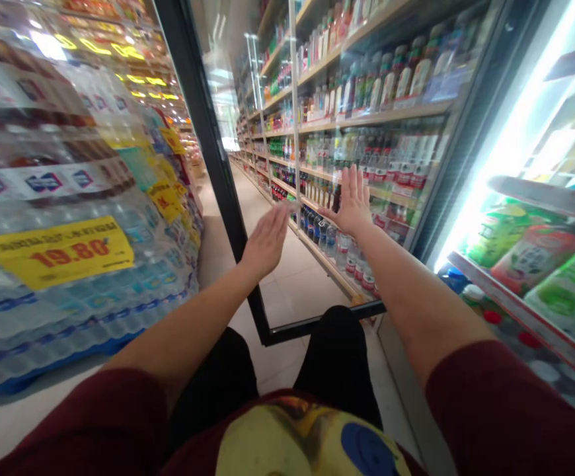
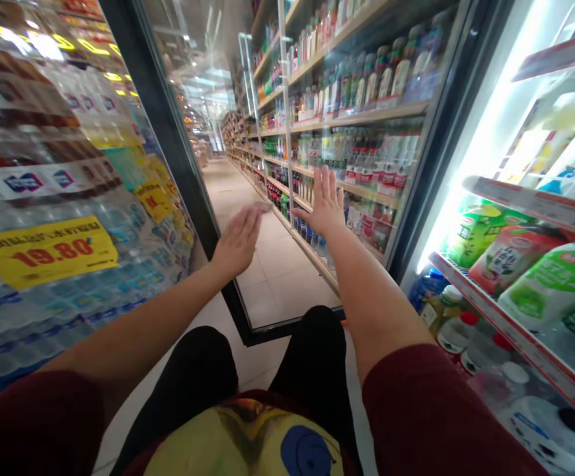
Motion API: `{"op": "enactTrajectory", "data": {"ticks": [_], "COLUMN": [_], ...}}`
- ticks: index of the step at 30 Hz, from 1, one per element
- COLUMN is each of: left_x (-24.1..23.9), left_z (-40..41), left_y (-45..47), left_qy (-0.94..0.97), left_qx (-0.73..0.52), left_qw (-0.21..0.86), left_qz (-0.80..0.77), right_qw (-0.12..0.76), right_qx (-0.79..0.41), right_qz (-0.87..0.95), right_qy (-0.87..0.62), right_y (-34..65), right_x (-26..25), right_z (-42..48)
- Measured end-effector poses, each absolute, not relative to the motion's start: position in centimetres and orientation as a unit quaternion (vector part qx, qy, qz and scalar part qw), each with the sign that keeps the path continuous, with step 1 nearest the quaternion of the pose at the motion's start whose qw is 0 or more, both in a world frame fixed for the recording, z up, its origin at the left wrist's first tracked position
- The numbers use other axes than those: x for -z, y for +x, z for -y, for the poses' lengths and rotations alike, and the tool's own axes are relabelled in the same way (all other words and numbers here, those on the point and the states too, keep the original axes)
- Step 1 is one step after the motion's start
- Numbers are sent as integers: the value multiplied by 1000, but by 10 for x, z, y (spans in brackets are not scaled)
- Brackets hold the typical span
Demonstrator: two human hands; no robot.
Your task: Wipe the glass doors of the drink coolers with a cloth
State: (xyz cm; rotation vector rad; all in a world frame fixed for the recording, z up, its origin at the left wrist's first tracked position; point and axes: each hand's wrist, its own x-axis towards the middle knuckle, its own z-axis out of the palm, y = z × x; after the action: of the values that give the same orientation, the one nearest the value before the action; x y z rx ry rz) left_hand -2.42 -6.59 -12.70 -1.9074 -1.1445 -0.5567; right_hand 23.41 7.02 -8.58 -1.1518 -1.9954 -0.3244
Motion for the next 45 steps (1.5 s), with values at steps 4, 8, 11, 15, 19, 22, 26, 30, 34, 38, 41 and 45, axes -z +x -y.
{"op": "enactTrajectory", "data": {"ticks": [4, 8, 11, 15, 19, 22, 26, 30, 34, 38, 41, 45], "left_x": [128, 95, 118, 170, 141, 113, 141, 152, 107, 126, 169, 158], "left_z": [69, 56, 55, 68, 65, 58, 65, 71, 58, 57, 67, 66], "left_y": [-30, -27, -22, -22, -26, -24, -21, -26, -24, -12, -9, -15], "left_qy": [-784, -710, -725, -824, -783, -725, -751, -784, -695, -707, -792, -803], "left_qx": [189, 283, 260, 103, 150, 226, 202, 169, 276, 268, 175, 142], "left_qw": [410, 432, 426, 403, 439, 450, 432, 426, 447, 430, 412, 415], "left_qz": [426, 479, 475, 385, 414, 469, 457, 420, 492, 493, 416, 403], "right_qw": [392, 412, 411, 410, 405, 404, 407, 412, 409, 405, 407, 393], "right_qx": [127, 128, 131, 130, 126, 126, 124, 115, 117, 124, 126, 127], "right_qz": [789, 787, 784, 787, 788, 787, 787, 789, 785, 783, 785, 787], "right_qy": [-457, -442, -446, -442, -446, -449, -446, -441, -450, -456, -450, -458], "right_y": [234, 234, 234, 234, 234, 233, 233, 234, 233, 233, 234, 235], "right_x": [86, 88, 88, 88, 89, 89, 89, 88, 88, 88, 88, 88], "right_z": [-69, -71, -71, -70, -71, -72, -72, -72, -72, -70, -69, -70]}}
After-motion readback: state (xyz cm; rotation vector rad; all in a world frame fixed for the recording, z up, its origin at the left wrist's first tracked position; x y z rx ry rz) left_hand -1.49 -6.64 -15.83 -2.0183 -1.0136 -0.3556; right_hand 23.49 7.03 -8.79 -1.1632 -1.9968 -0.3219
